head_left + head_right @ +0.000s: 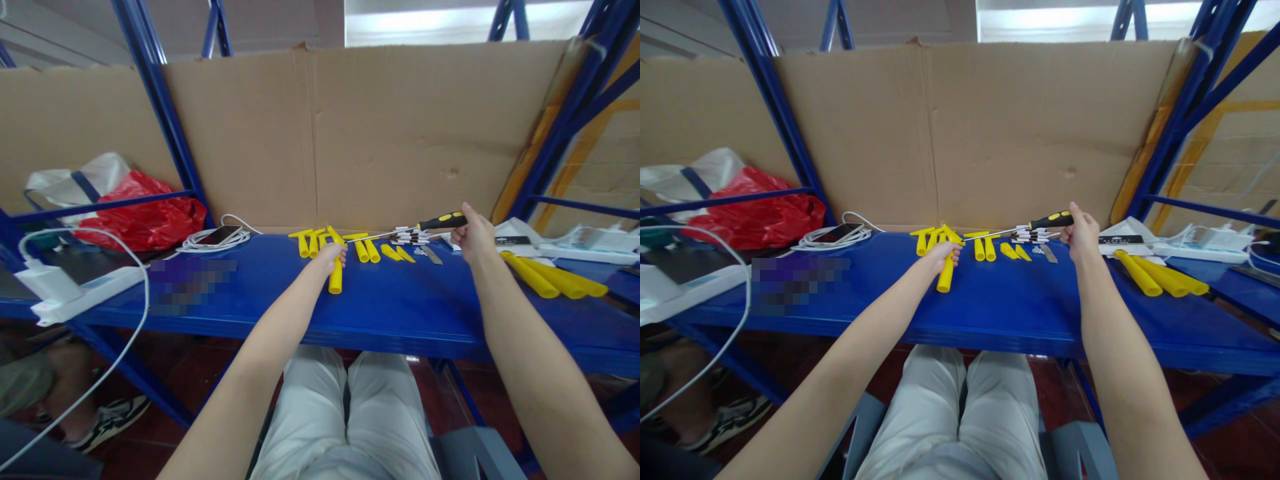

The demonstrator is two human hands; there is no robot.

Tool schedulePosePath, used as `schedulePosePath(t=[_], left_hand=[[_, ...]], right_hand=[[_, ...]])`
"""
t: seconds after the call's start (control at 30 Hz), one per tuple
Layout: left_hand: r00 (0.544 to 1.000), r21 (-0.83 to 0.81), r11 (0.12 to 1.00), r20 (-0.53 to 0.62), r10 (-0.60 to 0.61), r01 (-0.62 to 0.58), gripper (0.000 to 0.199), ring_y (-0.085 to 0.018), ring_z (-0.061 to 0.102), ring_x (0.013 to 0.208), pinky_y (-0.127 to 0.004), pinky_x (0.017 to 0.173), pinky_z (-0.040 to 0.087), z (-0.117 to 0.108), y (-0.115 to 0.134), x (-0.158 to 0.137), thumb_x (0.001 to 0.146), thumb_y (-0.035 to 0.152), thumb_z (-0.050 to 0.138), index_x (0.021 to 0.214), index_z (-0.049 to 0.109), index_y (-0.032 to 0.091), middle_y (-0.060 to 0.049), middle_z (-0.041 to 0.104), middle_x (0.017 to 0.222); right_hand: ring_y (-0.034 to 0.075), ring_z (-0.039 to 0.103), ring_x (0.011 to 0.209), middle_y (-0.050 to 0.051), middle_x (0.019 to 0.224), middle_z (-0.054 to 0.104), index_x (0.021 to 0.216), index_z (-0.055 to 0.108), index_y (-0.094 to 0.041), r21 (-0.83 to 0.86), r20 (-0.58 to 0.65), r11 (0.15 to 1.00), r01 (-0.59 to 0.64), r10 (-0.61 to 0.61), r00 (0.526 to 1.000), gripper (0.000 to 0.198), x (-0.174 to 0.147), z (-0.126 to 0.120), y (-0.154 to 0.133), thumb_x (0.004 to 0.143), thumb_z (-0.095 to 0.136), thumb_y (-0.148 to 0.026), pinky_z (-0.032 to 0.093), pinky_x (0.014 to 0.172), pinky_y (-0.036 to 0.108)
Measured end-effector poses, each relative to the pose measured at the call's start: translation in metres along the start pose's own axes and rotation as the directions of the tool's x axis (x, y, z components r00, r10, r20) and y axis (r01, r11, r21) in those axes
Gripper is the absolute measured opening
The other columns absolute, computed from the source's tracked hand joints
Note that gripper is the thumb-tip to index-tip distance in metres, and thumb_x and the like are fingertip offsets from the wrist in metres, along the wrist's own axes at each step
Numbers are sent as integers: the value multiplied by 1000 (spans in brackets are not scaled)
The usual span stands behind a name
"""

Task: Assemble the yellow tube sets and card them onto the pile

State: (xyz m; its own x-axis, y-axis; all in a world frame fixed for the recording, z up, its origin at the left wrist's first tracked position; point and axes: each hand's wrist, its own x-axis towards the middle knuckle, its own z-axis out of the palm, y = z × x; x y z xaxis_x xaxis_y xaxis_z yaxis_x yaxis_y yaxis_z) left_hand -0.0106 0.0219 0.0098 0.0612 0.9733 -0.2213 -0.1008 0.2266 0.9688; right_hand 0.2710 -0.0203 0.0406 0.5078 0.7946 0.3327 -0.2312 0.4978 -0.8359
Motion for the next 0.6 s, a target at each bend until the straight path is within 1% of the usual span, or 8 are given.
schedulePosePath(t=[0.1, 0.2, 0.27, 0.37, 0.47, 0.53, 0.6], left_hand=[[1000, 1, 1000, 0, 5, -5, 24, -4, 31, 31, -18, 39, 28, 0, -1, 0, 82, 3, 49, 67, 41, 18, 9, 36, 40], [1000, 2, 1000, -4, 11, -11, 22, -4, 31, 31, -18, 39, 28, -1, -1, 2, 81, 3, 49, 68, 42, 18, 9, 35, 40], [1000, 2, 1000, -9, 11, -11, 21, -4, 32, 31, -18, 39, 28, -1, -1, 2, 81, 3, 49, 68, 43, 18, 9, 36, 40], [1000, -1, 1000, -12, 6, -6, 21, -4, 32, 31, -18, 40, 28, -1, -1, 3, 81, 3, 49, 67, 44, 18, 9, 36, 41], [1000, -5, 1000, -13, 3, -4, 22, -4, 32, 31, -18, 40, 28, -1, 0, 2, 81, 4, 52, 67, 44, 18, 9, 36, 42], [1000, -10, 1000, -13, 1, -1, 22, -4, 32, 31, -18, 40, 28, -1, 1, 0, 81, 6, 55, 66, 44, 18, 9, 37, 42], [1000, -14, 1000, -12, -3, 3, 22, -4, 31, 31, -19, 41, 28, -1, 1, 0, 82, 7, 55, 66, 44, 18, 9, 37, 42]], right_hand=[[7, 28, 27, -9, 33, 30, 63, 48, -24, -24, -12, 999, 30, -31, 999, 34, -3, 3, -2, 73, 71, -48, 24, 23, 18], [6, 28, 29, -8, 33, 31, 67, 56, -22, -9, 7, 1000, 1, -1, 1000, 30, -6, 6, -5, 78, 65, -49, 28, 26, 19], [7, 30, 30, -7, 34, 33, 68, 58, -21, 5, 23, 999, -37, 37, 999, 30, -6, 6, -6, 80, 63, -48, 30, 27, 19], [8, 36, 33, -6, 36, 35, 64, 53, -22, 38, 39, 995, -90, 89, 995, 32, -4, 6, -8, 79, 63, -48, 32, 30, 21], [11, 44, 38, -5, 39, 38, 61, 47, -22, 84, 73, 988, -127, 121, 990, 33, -4, 5, -11, 80, 62, -45, 36, 33, 21], [11, 46, 40, -4, 41, 41, 62, 45, -22, 90, 101, 987, -137, 127, 987, 30, -4, 4, -12, 81, 61, -41, 38, 35, 21], [11, 46, 40, -5, 43, 43, 62, 43, -22, 64, 95, 989, -137, 130, 987, 30, -3, 4, -10, 82, 59, -39, 38, 35, 21]])
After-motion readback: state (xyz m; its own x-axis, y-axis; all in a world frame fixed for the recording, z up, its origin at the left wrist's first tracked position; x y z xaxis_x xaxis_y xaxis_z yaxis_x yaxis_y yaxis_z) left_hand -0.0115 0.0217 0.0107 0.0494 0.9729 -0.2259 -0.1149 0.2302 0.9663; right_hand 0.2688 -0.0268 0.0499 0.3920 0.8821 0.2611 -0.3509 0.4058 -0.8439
